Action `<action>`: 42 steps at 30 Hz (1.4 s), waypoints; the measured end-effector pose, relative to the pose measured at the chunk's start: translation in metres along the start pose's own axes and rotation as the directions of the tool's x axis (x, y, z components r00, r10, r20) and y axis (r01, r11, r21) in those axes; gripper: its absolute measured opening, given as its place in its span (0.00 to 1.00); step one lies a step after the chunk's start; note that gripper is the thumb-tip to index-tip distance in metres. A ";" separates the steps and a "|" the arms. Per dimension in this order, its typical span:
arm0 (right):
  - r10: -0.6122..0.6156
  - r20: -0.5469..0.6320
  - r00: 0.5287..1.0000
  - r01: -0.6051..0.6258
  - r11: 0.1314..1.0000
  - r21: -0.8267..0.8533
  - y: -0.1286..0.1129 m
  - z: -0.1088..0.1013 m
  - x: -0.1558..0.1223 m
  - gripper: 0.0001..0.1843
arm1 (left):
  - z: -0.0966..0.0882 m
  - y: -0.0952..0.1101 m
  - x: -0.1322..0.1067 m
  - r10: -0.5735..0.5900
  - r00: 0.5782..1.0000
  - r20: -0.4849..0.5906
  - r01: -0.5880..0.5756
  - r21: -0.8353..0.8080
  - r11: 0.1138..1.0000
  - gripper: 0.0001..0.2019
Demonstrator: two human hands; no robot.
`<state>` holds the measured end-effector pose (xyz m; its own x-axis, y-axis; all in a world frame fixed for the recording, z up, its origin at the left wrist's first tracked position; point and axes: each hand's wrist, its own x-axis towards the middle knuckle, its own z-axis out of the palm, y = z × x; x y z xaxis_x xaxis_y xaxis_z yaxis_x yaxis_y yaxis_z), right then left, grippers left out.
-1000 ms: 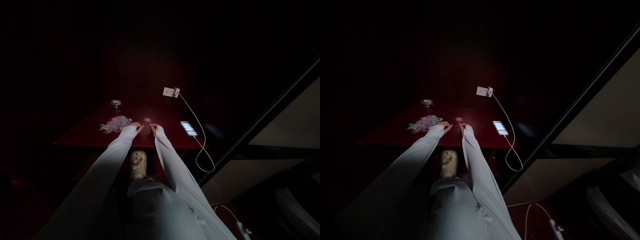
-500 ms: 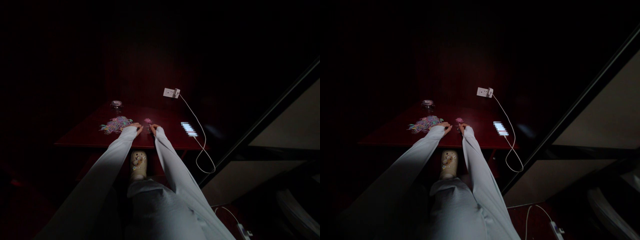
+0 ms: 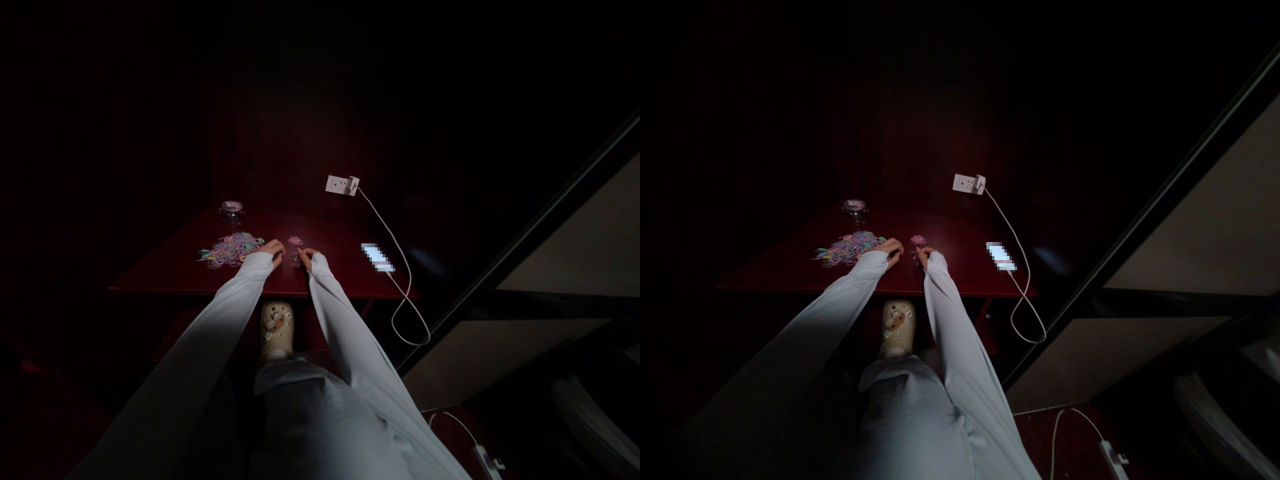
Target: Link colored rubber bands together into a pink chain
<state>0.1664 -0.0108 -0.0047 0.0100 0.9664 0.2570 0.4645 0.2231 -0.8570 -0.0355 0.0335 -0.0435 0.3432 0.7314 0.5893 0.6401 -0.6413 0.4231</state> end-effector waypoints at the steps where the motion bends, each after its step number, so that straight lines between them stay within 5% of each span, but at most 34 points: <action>1: 0.004 -0.003 1.000 -0.004 1.000 -0.001 0.000 0.000 0.000 0.24 | 0.001 -0.001 0.000 0.005 1.000 0.001 -0.005 -0.006 1.000 0.08; 9: -0.003 -0.008 1.000 0.003 1.000 -0.015 -0.001 0.000 -0.002 0.24 | 0.004 -0.004 0.003 0.005 1.000 0.007 -0.005 0.009 1.000 0.09; 14: 0.012 -0.022 1.000 -0.015 0.986 -0.166 -0.008 -0.002 0.001 0.20 | -0.007 0.008 0.002 -0.015 0.999 0.031 0.013 0.065 0.998 0.09; 20: 0.069 -0.209 0.975 -0.162 0.869 -0.467 -0.016 -0.010 0.013 0.22 | -0.024 0.030 -0.002 -0.073 0.995 0.073 0.060 0.168 0.984 0.09; 27: 0.063 -0.189 0.980 -0.176 0.712 -0.680 -0.017 -0.001 0.035 0.21 | -0.049 0.034 -0.014 -0.116 0.992 -0.040 0.123 0.321 0.939 0.08; 30: -0.009 -0.166 0.986 -0.118 0.671 -0.732 -0.014 0.003 0.040 0.21 | -0.071 0.021 -0.020 -0.249 0.933 -0.260 0.328 0.328 0.886 0.07; 33: -0.077 -0.139 0.987 -0.055 0.652 -0.756 -0.016 0.006 0.036 0.24 | -0.089 0.013 -0.024 -0.447 0.744 -0.497 0.581 0.152 0.799 0.09; 36: -0.156 -0.048 0.987 0.068 0.659 -0.749 -0.025 0.017 0.025 0.23 | -0.096 0.018 -0.025 -0.569 0.558 -0.604 0.689 -0.045 0.723 0.12; 38: -0.203 0.028 0.979 0.160 0.672 -0.723 -0.034 0.031 0.017 0.22 | -0.095 0.025 -0.025 -0.582 0.545 -0.603 0.691 -0.070 0.720 0.12; 42: -0.265 0.179 0.948 0.314 0.673 -0.670 -0.054 0.063 0.005 0.21 | -0.090 0.031 -0.026 -0.522 0.641 -0.562 0.638 0.013 0.770 0.12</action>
<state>0.0857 -0.0100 0.0149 -0.2718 0.8796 0.3905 0.9089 0.3680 -0.1963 -0.0864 -0.0268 0.0163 -0.5008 0.6734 0.5438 0.7206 -0.0236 0.6929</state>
